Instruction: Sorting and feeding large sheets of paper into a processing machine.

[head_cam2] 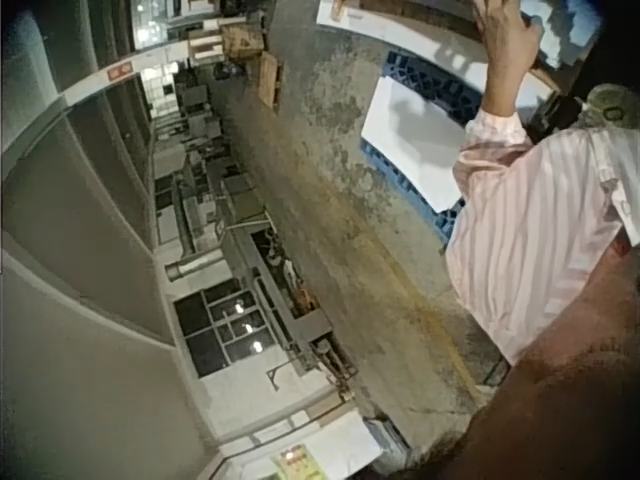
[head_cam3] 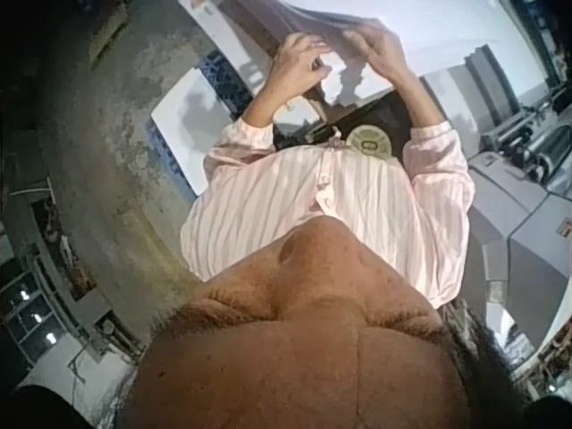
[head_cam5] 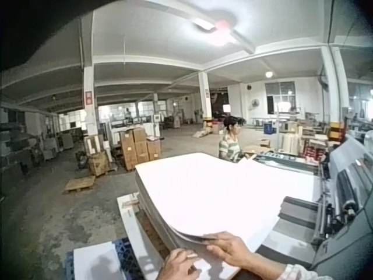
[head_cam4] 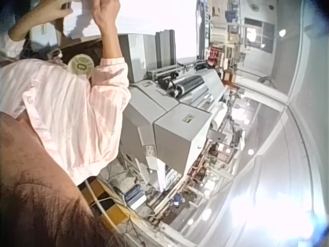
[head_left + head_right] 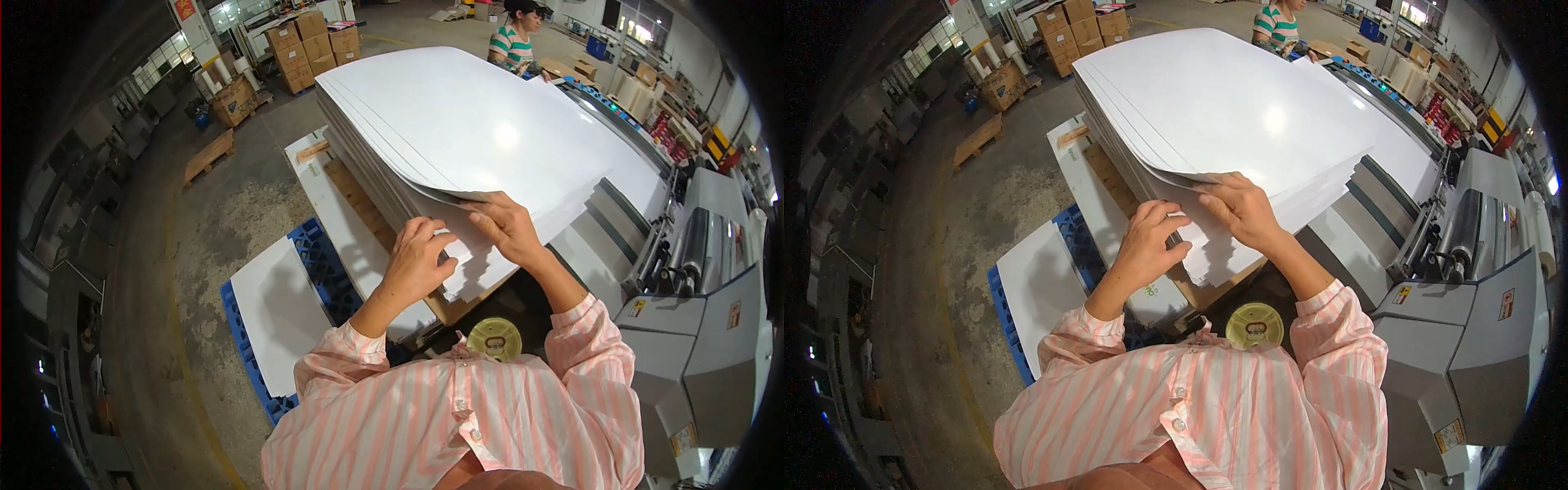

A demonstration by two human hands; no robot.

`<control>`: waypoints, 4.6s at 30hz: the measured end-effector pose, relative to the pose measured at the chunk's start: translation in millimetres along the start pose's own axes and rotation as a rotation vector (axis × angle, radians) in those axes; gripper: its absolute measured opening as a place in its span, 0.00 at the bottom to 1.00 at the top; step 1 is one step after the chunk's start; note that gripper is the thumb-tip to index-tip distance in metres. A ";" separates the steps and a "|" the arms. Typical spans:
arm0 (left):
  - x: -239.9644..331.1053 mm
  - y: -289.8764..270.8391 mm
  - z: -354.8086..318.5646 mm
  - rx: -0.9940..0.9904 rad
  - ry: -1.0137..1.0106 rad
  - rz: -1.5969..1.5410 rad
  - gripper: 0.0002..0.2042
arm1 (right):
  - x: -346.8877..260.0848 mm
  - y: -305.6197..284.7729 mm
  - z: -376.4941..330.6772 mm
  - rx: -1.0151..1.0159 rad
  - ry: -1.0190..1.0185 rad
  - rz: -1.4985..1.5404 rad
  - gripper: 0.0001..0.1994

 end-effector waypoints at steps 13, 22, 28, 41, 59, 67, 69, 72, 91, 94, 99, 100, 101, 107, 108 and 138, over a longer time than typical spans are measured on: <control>-18.3 -7.8 -13.7 0.353 -0.364 -0.559 0.26 | -22.9 0.3 -1.7 0.055 -0.269 -0.414 0.13; -83.5 46.7 -15.5 0.594 -0.617 -1.506 0.22 | -50.2 1.3 -3.7 0.047 -0.415 -0.513 0.21; -76.2 43.6 -12.3 0.593 -0.598 -1.441 0.16 | -31.3 2.6 -6.2 -0.029 -0.254 -0.401 0.14; -77.3 46.5 -12.0 0.615 -0.570 -1.429 0.21 | -10.7 3.3 3.0 -0.196 -0.078 0.011 0.15; -82.5 48.4 -18.6 0.622 -0.673 -1.287 0.25 | -21.5 6.2 8.5 -0.119 0.184 -0.255 0.14; -82.4 50.2 -18.9 0.696 -0.591 -1.422 0.17 | -29.2 -10.5 15.7 0.139 0.102 -0.500 0.11; -80.2 47.4 -16.5 0.683 -0.586 -1.435 0.17 | -44.3 -18.9 12.8 0.276 -0.037 -0.617 0.09; -80.7 47.2 -16.0 0.654 -0.600 -1.428 0.19 | -53.7 -22.8 1.7 0.304 -0.275 -0.547 0.13; -44.7 45.9 -15.6 0.386 -0.630 -1.165 0.09 | -13.3 5.4 5.4 -0.008 -0.038 -0.200 0.09; -57.3 49.5 -24.7 0.460 -0.610 -1.145 0.06 | -16.0 10.9 -2.3 -0.006 -0.071 -0.285 0.11; -58.5 53.5 -23.5 0.467 -0.587 -1.140 0.05 | -9.3 6.9 -6.6 -0.001 -0.063 -0.312 0.13; -57.6 53.2 -22.0 0.456 -0.577 -1.119 0.05 | -3.3 7.5 -6.8 -0.002 -0.039 -0.284 0.13; -59.4 54.2 -22.0 0.455 -0.578 -1.119 0.05 | -1.4 7.9 -5.3 -0.003 -0.038 -0.284 0.13; -55.5 49.3 -19.5 0.479 -0.515 -1.136 0.08 | -4.5 15.4 -1.8 -0.067 -0.052 -0.273 0.15; -54.6 50.2 -21.3 0.536 -0.571 -1.202 0.10 | -14.4 12.3 -5.0 -0.052 -0.124 -0.330 0.17; -63.2 54.6 -23.0 0.618 -0.624 -1.470 0.23 | -52.9 5.8 -12.0 -0.017 -0.367 -0.501 0.22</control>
Point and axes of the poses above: each hand's wrist, its own z-axis towards the middle knuckle, its own y-axis out of the palm, x = y × z, the point moved 10 cm from there along z, towards the middle knuckle, and after that the axes turned 9 degrees about y, right-handed, at the moved point
